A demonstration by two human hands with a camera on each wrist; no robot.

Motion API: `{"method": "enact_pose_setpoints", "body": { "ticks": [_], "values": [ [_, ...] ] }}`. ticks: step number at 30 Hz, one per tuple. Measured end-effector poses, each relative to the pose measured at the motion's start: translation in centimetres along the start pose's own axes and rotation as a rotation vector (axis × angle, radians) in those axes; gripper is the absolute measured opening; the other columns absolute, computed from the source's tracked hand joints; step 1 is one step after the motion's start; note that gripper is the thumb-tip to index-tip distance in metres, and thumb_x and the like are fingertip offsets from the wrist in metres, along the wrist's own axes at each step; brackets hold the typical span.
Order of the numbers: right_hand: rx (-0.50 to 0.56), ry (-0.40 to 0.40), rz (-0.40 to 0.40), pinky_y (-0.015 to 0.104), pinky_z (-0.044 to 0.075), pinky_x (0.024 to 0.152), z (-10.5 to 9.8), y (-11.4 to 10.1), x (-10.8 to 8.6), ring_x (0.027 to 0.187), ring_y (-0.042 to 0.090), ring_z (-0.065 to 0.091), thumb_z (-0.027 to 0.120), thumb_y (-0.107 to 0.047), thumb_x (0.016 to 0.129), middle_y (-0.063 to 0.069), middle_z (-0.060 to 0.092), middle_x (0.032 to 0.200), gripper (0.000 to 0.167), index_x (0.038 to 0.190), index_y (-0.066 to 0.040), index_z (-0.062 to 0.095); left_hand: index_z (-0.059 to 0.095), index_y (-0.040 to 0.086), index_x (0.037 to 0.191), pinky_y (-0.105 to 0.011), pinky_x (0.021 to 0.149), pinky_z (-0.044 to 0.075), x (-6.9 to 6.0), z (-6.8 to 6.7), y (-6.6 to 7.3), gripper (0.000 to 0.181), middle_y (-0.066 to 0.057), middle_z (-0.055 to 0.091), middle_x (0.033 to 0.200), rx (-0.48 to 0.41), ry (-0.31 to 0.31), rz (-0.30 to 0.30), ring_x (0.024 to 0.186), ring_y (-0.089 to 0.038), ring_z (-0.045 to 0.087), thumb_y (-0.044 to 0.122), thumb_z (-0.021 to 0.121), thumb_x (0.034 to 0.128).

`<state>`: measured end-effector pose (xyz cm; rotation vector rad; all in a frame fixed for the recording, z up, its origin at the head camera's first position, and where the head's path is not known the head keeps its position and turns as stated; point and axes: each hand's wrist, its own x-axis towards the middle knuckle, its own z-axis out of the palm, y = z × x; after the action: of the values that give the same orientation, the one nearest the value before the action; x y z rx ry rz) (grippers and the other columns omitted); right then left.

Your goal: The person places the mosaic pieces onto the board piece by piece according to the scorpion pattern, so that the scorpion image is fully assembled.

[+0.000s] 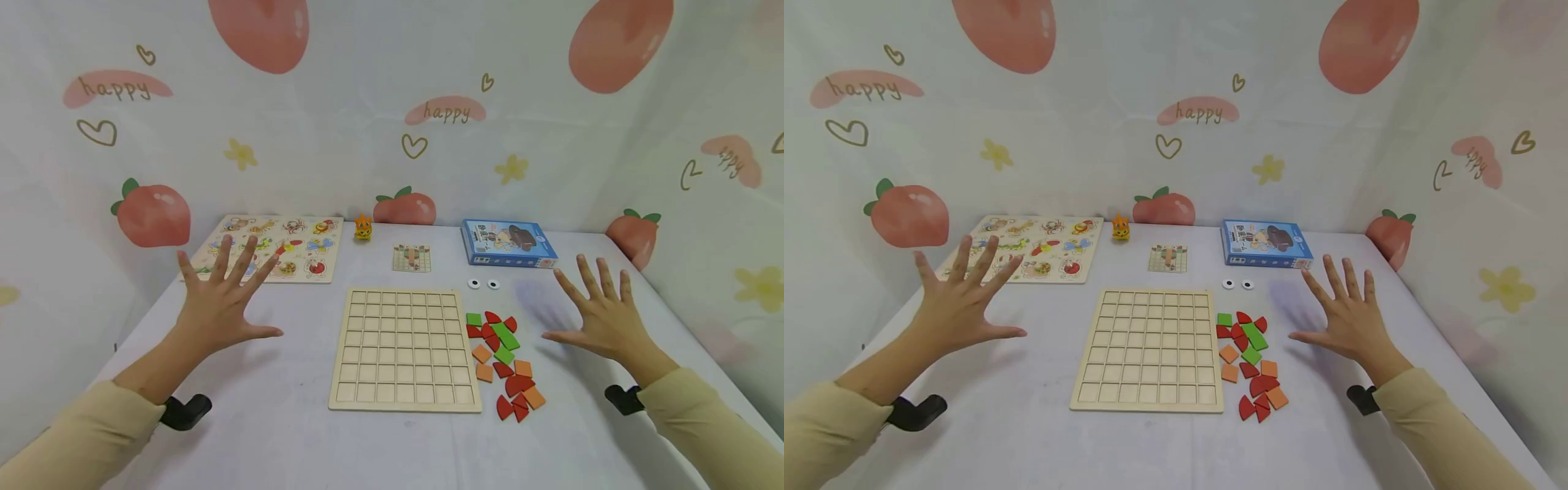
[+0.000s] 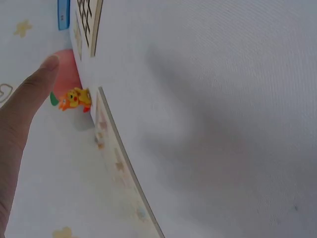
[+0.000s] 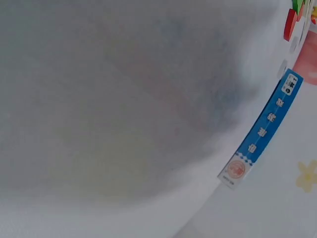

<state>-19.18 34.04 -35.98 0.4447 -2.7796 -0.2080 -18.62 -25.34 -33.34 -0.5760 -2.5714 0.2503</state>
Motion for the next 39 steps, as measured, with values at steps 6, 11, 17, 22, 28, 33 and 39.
{"method": "enact_pose_setpoints", "body": {
  "ticks": [6, 11, 17, 22, 28, 33, 39],
  "values": [
    [0.001, 0.002, -0.006, 0.068, -0.006, 0.108, 0.1, -0.3, 0.5, 0.141, 0.043, -0.013, 0.055, -0.077, 0.067, 0.017, -0.01, 0.156, 0.113, 0.151, -0.028, -0.003, 0.01, 0.028, 0.151, -0.081, 0.094, -0.006, 0.5, 0.3, 0.8, 0.12, -0.005, -0.016, 0.157, 0.013, -0.038, 0.019, 0.143, -0.034, -0.016, 0.089, 0.051, 0.0556],
    [0.045, 0.006, -0.014, 0.067, -0.006, 0.109, 0.2, -0.8, 1.0, 0.142, 0.043, -0.01, 0.057, -0.075, 0.067, 0.019, -0.005, 0.157, 0.112, 0.151, -0.028, 0.0, 0.018, 0.027, 0.149, -0.082, 0.094, -0.005, 0.7, 0.7, 1.8, 0.118, -0.006, -0.012, 0.158, -0.028, -0.06, 0.074, 0.143, -0.035, -0.016, 0.083, 0.061, 0.0543],
    [0.144, 0.002, -0.024, 0.065, -0.009, 0.11, 0.5, -1.2, 1.4, 0.141, 0.045, -0.006, 0.059, -0.071, 0.07, 0.02, -0.003, 0.156, 0.109, 0.151, -0.026, 0.001, 0.021, 0.026, 0.148, -0.082, 0.094, -0.004, 1.1, 1.1, 3.2, 0.116, -0.005, -0.015, 0.158, -0.083, -0.08, 0.106, 0.144, -0.035, -0.015, 0.084, 0.06, 0.0553],
    [0.266, -0.059, -0.029, 0.063, -0.008, 0.111, 0.9, -1.4, 1.8, 0.141, 0.045, -0.007, 0.061, -0.064, 0.074, 0.019, -0.007, 0.156, 0.107, 0.151, -0.028, -0.004, 0.019, 0.026, 0.149, -0.082, 0.095, -0.002, 1.1, 1.7, 3.7, 0.116, -0.007, -0.013, 0.158, -0.132, -0.133, 0.1, 0.143, -0.035, -0.017, 0.083, 0.059, 0.0568],
    [0.475, -0.223, 0.049, 0.07, 0.004, 0.107, 0.6, -1.9, 2.5, 0.139, 0.051, 0.001, 0.064, -0.054, 0.078, 0.024, -0.005, 0.155, 0.104, 0.151, -0.022, -0.003, 0.021, 0.026, 0.15, -0.078, 0.1, 0.0, 1.7, 2.0, 4.4, 0.106, -0.007, -0.009, 0.158, -0.369, -0.288, 0.083, 0.144, -0.038, -0.005, 0.077, 0.059, 0.0653],
    [0.703, -0.401, 0.129, 0.072, 0.016, 0.103, 0.7, -2.5, 3.5, 0.137, 0.052, 0.01, 0.06, -0.05, 0.084, 0.025, 0.0, 0.155, 0.099, 0.151, -0.018, -0.005, 0.028, 0.024, 0.148, -0.077, 0.1, 0.005, 2.6, 2.3, 5.5, 0.095, -0.009, 0.003, 0.159, -0.629, -0.367, 0.049, 0.143, -0.041, 0.003, 0.065, 0.066, 0.0708],
    [0.851, -0.497, 0.142, 0.064, 0.036, 0.099, 1.3, -2.8, 4.2, 0.129, 0.049, 0.035, 0.061, -0.042, 0.087, 0.029, 0.027, 0.147, 0.083, 0.148, -0.004, 0.019, 0.03, 0.02, 0.147, -0.076, 0.102, 0.004, 3.8, 3.2, 7.0, 0.095, -0.01, 0.007, 0.158, -0.801, -0.475, 0.018, 0.143, -0.041, 0.003, 0.055, 0.073, 0.0703]
  ]
}}
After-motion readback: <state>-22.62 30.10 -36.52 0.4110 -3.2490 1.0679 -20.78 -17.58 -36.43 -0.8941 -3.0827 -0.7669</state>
